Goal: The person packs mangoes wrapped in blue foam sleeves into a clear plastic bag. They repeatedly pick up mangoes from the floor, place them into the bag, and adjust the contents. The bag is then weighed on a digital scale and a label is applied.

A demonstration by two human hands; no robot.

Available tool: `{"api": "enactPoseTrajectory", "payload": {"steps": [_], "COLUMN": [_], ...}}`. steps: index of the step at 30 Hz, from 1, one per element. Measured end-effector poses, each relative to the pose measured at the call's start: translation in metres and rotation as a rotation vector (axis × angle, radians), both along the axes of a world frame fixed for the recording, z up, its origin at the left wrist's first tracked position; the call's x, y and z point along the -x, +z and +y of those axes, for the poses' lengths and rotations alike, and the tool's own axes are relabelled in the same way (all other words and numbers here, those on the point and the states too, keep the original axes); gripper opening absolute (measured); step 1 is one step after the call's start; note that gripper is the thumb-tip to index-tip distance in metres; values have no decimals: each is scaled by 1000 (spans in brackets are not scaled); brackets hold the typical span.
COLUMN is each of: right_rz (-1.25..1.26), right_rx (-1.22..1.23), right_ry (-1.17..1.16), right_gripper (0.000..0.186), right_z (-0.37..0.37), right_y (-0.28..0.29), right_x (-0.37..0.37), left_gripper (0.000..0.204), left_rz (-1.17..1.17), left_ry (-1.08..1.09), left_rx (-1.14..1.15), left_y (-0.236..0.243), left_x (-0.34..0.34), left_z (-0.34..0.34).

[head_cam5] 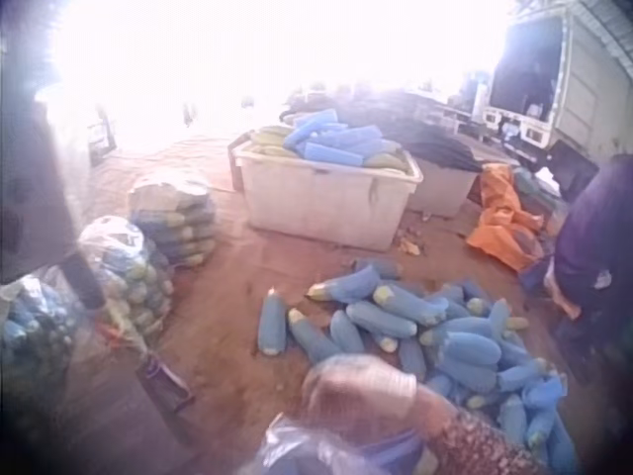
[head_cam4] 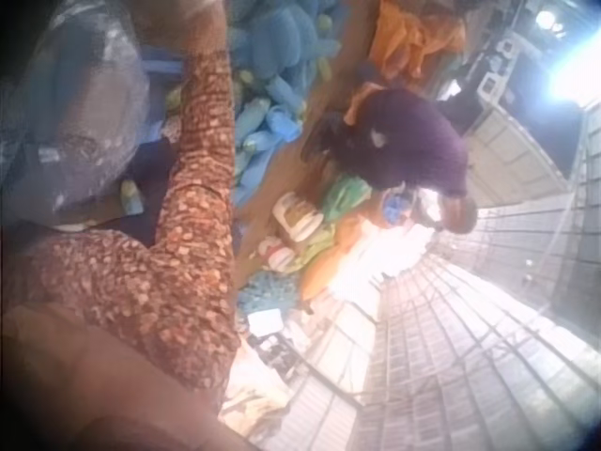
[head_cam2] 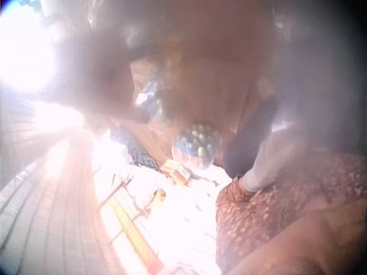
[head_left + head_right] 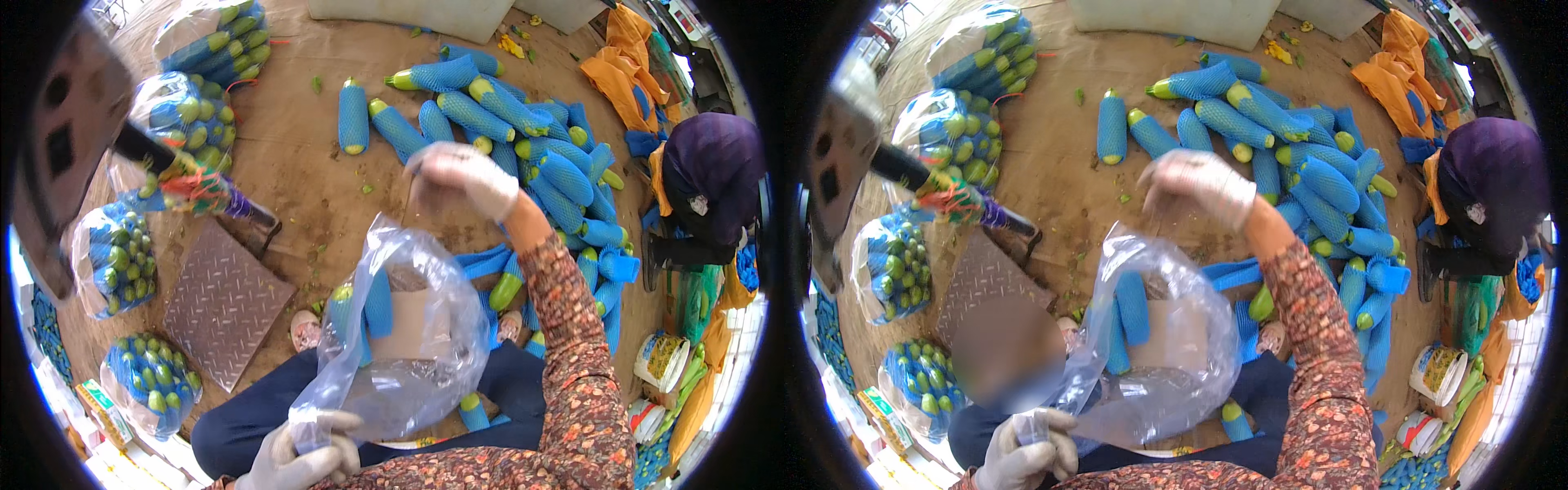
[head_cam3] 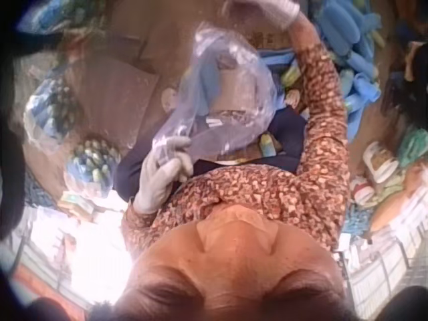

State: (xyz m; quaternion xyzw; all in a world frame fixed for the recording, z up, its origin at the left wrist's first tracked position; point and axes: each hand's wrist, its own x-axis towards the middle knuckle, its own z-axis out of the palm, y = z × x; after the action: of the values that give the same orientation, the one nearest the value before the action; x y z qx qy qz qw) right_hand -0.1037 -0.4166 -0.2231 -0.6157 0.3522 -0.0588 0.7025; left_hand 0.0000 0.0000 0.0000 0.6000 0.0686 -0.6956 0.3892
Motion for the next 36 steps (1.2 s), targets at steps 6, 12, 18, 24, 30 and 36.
{"api": "enactPoseTrajectory", "payload": {"steps": [6,12,18,24,30,36], "right_rz": [1004,350,-378,-111,254,804], "right_rx": [738,-176,-557,-665,-561,420], "right_ry": [120,-134,58,173,-2,207], "right_gripper": [91,38,100,71,78,93], "right_z": [-50,-39,66,185,242,229], "right_y": [-161,-119,55,104,-35,-134], "right_x": [-12,43,151,126,78,33], "left_gripper": [54,57,57,42,45,51], "left_rz": [-42,-50,-88,-98,-125,-109], "left_ry": [5,80,136,140,143,105], "left_rx": [76,146,230,435,476,378], "left_y": [-11,-7,-4,-6,-10,-17], "left_x": [15,23,25,35,36,28], "left_z": [-4,-4,16,22,36,40]}}
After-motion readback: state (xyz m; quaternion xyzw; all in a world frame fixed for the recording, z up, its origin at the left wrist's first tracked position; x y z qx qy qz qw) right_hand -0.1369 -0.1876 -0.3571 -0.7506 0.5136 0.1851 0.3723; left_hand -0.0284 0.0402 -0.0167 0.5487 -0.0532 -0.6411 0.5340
